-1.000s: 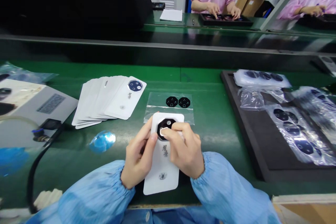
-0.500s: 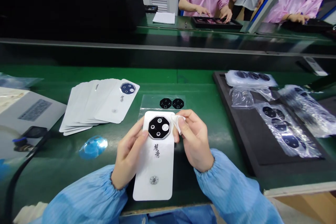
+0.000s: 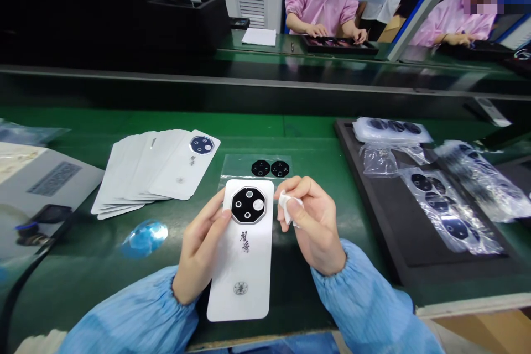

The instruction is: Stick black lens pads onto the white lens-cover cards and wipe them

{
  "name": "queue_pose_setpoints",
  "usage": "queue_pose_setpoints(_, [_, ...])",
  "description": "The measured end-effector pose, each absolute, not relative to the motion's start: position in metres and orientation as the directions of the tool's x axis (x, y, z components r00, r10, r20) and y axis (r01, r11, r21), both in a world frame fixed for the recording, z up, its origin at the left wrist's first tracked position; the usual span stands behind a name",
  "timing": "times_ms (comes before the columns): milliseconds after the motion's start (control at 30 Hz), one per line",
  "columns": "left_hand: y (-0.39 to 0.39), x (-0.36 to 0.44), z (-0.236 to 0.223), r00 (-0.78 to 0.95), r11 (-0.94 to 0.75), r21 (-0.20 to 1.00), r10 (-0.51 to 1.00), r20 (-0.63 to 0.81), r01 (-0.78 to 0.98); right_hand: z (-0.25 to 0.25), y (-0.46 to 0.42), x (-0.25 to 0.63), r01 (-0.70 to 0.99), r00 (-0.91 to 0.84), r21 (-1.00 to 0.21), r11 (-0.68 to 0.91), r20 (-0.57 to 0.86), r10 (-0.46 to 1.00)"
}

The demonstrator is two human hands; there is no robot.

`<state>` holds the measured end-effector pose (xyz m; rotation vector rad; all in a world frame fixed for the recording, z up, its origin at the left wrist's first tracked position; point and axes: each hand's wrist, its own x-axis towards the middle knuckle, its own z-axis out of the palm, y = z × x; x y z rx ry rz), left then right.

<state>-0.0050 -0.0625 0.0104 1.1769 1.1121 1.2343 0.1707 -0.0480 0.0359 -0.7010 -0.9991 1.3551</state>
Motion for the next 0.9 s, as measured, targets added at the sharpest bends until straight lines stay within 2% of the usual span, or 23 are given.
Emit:
queue_pose_setpoints(167, [-0.064,-0.007,0.008,0.015,-0.076,0.996,0.997,0.077,-0.037,0.035,-0.046,0.169,-0.335,-0.002,-0.919,0.209,0.222,0.975])
queue_pose_setpoints(333, [-0.066,-0.007,0.008,0.026,-0.124,0.992,0.992,0.125,-0.024,0.037,-0.050,0.162,0.028,0.010,-0.928,0.370,0.371,0.929])
queue_pose_setpoints(433, [-0.067,-0.006,0.008,0.044,-0.154,0.988,0.987,0.155,-0.017,0.037,-0.054,0.158,0.230,-0.012,-0.845,0.484,0.494,0.869])
queue_pose_setpoints(533, [-0.067,-0.004,0.006,0.043,-0.241,0.968,0.970,0.239,0.063,0.034,-0.058,0.155,0.375,-0.069,-0.729,0.573,0.594,0.801])
queue_pose_setpoints(667, [-0.070,-0.003,0.004,0.060,-0.357,0.911,0.934,0.353,0.208,0.030,-0.061,0.152,0.537,-0.175,-0.569,0.623,0.647,0.742])
queue_pose_setpoints(767, [-0.071,-0.002,0.003,0.076,-0.406,0.865,0.912,0.402,0.294,0.029,-0.063,0.150,0.597,-0.243,-0.489,0.635,0.644,0.725])
queue_pose_setpoints(900, [-0.072,-0.001,0.002,0.095,-0.444,0.831,0.893,0.439,0.336,0.028,-0.064,0.149,0.621,-0.276,-0.453,0.640,0.638,0.719])
